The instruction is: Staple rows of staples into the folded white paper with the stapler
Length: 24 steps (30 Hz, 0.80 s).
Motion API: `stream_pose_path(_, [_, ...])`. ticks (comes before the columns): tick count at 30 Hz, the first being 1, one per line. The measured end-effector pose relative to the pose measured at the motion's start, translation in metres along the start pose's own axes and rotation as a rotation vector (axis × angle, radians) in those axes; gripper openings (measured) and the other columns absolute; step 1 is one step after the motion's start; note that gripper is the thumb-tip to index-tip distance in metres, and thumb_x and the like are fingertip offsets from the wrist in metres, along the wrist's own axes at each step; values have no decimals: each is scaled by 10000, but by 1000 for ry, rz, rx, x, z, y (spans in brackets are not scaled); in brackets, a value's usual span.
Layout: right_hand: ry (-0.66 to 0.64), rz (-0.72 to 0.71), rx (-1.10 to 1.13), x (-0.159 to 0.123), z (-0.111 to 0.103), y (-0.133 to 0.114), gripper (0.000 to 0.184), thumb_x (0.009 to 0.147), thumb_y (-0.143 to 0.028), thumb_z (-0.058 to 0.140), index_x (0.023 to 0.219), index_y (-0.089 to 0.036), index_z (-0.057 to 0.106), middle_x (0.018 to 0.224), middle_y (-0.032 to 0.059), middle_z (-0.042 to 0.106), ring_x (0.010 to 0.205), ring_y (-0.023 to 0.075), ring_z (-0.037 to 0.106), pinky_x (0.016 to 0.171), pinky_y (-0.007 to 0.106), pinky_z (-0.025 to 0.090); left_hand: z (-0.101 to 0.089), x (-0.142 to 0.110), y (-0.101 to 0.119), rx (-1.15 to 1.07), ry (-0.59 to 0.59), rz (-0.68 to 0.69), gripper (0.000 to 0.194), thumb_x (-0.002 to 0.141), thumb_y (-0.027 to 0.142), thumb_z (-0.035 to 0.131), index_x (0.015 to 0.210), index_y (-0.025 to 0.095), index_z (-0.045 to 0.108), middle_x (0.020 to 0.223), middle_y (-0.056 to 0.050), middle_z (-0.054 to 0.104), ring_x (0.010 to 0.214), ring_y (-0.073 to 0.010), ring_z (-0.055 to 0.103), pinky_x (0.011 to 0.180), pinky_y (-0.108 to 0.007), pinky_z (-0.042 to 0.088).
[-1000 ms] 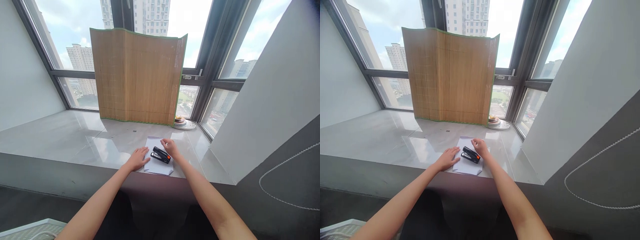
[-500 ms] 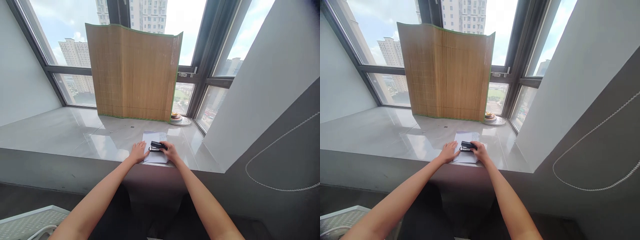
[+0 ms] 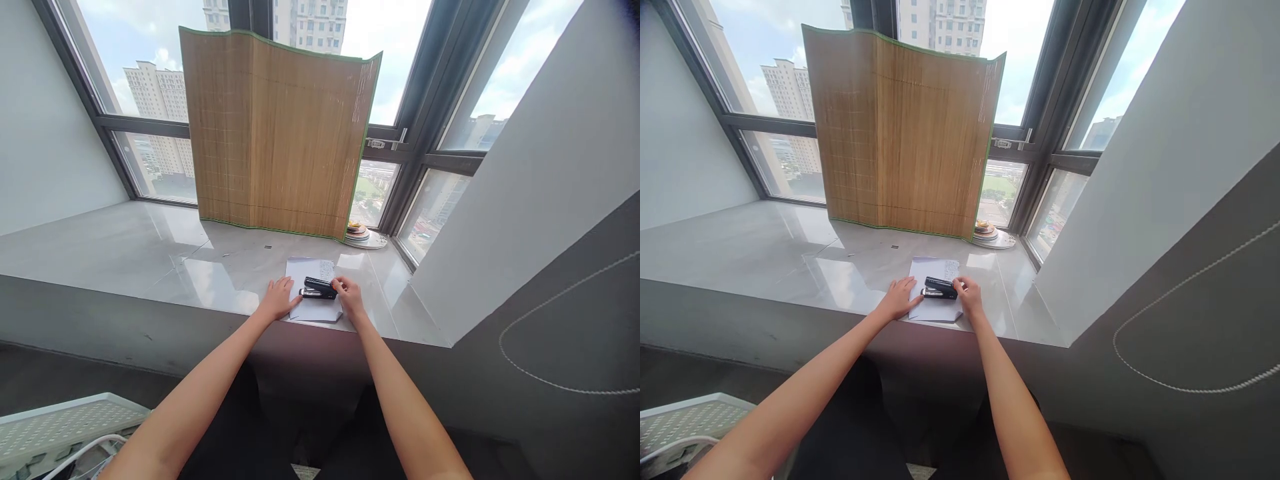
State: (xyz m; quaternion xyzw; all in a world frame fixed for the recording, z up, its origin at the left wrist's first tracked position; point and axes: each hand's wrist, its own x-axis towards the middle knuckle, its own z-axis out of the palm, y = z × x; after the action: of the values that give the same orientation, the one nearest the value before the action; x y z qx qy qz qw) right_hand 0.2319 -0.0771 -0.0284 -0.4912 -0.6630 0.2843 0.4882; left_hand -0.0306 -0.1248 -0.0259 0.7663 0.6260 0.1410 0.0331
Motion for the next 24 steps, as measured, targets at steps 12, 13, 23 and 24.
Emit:
stream_pose_path(12, [-34,-25,0,2,3,5,442,901,-582,500,908,-219,752,802,53,740,776,242,653,761,347,499,0,-1,-1,-12,-6,11,635,1052,561,437,1556,179,497,1673,-182,435,1566,-341,372,1281,-608,245])
stream_pose_path(13, [-33,-21,5,2,3,5,433,897,-578,508,907,-219,752,795,52,737,764,240,651,752,344,500,0,-1,-2,-12,-7,12,634,1052,563,434,1555,184,497,1673,-182,434,1566,-343,371,1281,-607,244])
stream_pose_path(23, [-34,-21,-24,2,3,4,407,896,-536,483,886,-223,742,776,45,724,743,235,644,740,340,488,0,-1,-2,-13,-4,11,636,1051,561,439,1556,179,497,1674,-174,435,1568,-346,369,1285,-609,243])
stream_pose_path(24, [-34,-21,-28,2,3,4,407,893,-535,481,886,-222,742,772,45,722,740,235,641,736,339,484,0,-1,-2,-15,-3,11,636,1050,561,442,1554,177,498,1673,-174,436,1566,-346,371,1284,-606,245])
